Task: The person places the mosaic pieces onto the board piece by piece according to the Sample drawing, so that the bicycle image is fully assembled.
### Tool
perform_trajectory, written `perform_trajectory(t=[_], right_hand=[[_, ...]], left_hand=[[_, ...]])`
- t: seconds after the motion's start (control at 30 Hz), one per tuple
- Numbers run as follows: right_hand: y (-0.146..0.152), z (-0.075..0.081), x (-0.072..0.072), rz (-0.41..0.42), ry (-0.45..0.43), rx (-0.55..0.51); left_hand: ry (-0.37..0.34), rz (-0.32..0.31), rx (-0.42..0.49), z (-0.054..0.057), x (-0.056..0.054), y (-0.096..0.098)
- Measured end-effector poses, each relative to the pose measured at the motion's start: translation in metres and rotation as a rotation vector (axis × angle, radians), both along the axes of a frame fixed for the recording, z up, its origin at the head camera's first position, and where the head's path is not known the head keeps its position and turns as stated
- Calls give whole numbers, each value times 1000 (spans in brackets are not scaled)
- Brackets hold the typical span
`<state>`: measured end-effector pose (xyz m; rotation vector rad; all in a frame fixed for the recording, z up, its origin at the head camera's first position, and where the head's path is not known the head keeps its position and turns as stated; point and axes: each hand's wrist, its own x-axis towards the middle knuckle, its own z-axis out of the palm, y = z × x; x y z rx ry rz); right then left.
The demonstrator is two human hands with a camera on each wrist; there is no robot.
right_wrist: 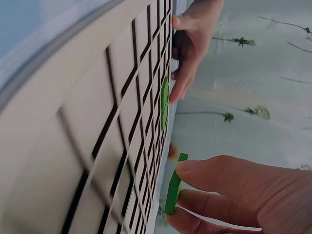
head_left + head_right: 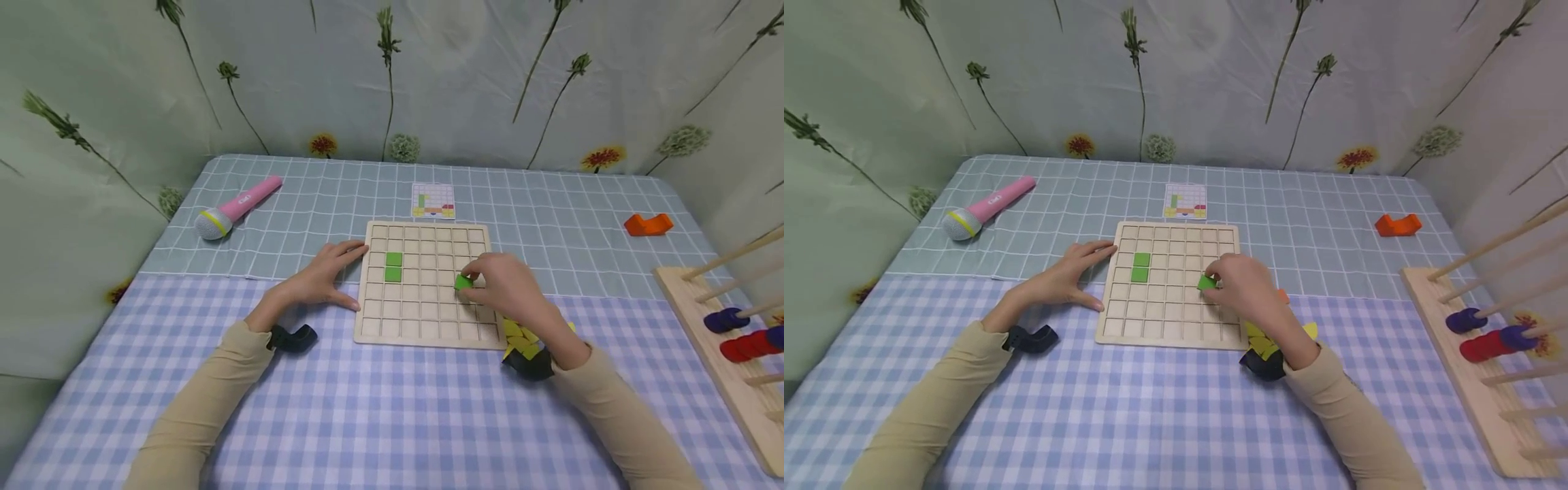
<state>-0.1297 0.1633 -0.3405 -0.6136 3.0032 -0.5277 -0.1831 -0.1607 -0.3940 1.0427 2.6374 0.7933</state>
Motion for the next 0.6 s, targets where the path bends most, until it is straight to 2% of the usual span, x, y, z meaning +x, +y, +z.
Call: perform_trajectory(t=[0.2, 0.6], right_hand=[[-22, 0, -1, 39, -6, -17], [-64, -5, -8, 91, -3, 16]], left_hand=[[-18, 9, -9, -3, 1, 1], [3, 5, -6, -3, -2, -1]])
